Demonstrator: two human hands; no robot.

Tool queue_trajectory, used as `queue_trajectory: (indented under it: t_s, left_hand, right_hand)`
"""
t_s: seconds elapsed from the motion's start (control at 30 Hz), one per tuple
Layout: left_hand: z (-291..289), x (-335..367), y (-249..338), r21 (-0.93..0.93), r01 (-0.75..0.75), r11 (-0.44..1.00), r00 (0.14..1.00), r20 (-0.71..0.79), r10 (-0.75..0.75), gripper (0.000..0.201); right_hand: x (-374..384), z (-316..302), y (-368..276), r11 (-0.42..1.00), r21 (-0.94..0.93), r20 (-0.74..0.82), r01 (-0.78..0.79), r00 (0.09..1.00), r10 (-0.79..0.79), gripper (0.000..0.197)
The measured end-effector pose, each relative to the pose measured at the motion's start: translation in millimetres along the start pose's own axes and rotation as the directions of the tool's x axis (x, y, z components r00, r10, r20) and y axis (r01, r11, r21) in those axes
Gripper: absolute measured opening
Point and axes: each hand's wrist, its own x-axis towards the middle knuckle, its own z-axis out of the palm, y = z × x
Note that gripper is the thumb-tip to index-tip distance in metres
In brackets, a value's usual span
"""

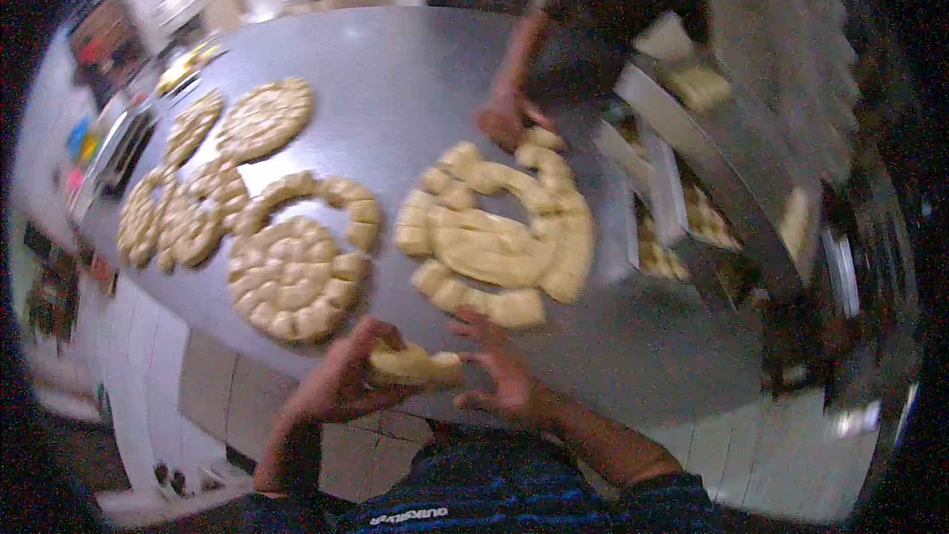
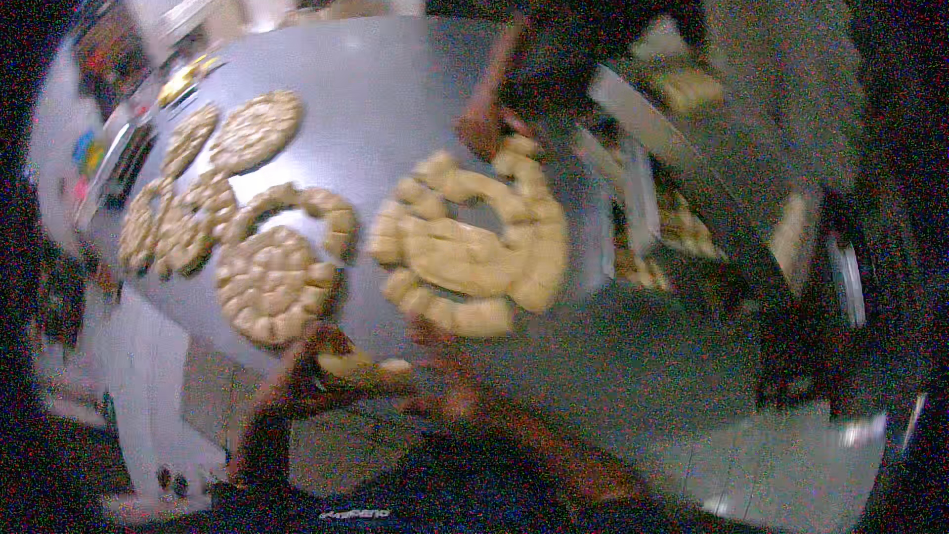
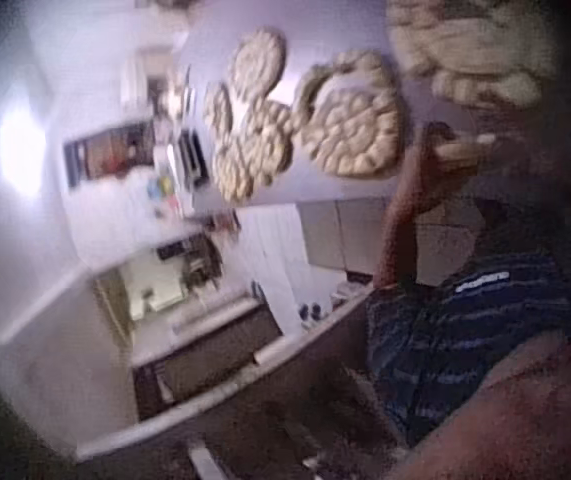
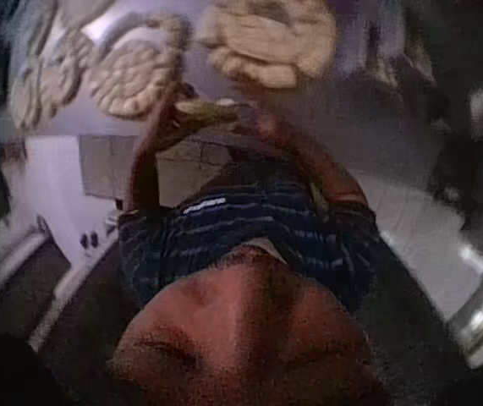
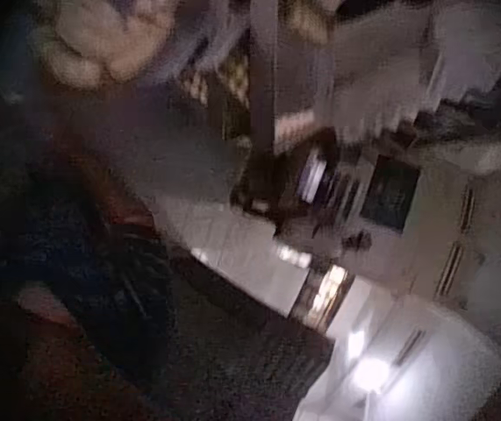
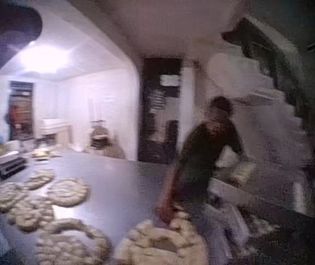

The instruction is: The person arranges small dough balls into metal baking trays and shapes larger dough pieces into decorative circular patterns on a stainless steel table. The person works alongside another person who also arranges dough in trays.

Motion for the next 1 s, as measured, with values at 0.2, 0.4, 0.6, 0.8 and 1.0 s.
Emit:
queue_trajectory:
  t_s: [0.2, 0.4, 0.6, 0.8, 1.0]
  left_hand:
    - [151.0, 61.0, 6.8, -0.309, 0.029, 0.950, 0.998, -0.045, -0.046, 0.037]
    - [270.2, 130.5, -2.7, -0.699, 0.015, 0.715, 0.972, -0.156, -0.173, 0.025]
    - [294.4, 139.5, 0.7, -0.037, 0.097, 0.995, 0.993, -0.060, -0.099, 0.018]
    - [256.8, 105.2, -7.2, -0.143, 0.165, 0.976, 0.924, -0.325, -0.203, 0.031]
    - [189.5, 67.0, -35.3, -0.420, -0.033, 0.907, 0.751, -0.609, -0.255, 0.027]
  right_hand:
    - [-116.2, -153.6, 7.5, 0.931, 0.045, -0.030, -0.363, 0.931, 0.364, 0.035]
    - [-251.2, -316.5, 7.9, 0.942, -0.107, -0.800, -0.318, 0.590, 0.108, 0.024]
    - [-245.5, -344.8, 22.9, 0.041, -0.951, -0.309, -0.307, 0.932, -0.188, 0.034]
    - [-198.5, -343.1, 51.1, 0.198, -0.918, -0.397, -0.344, 0.810, -0.432, 0.032]
    - [-229.6, -391.0, 43.5, -0.086, -0.911, -0.344, -0.404, 0.857, -0.383, 0.028]
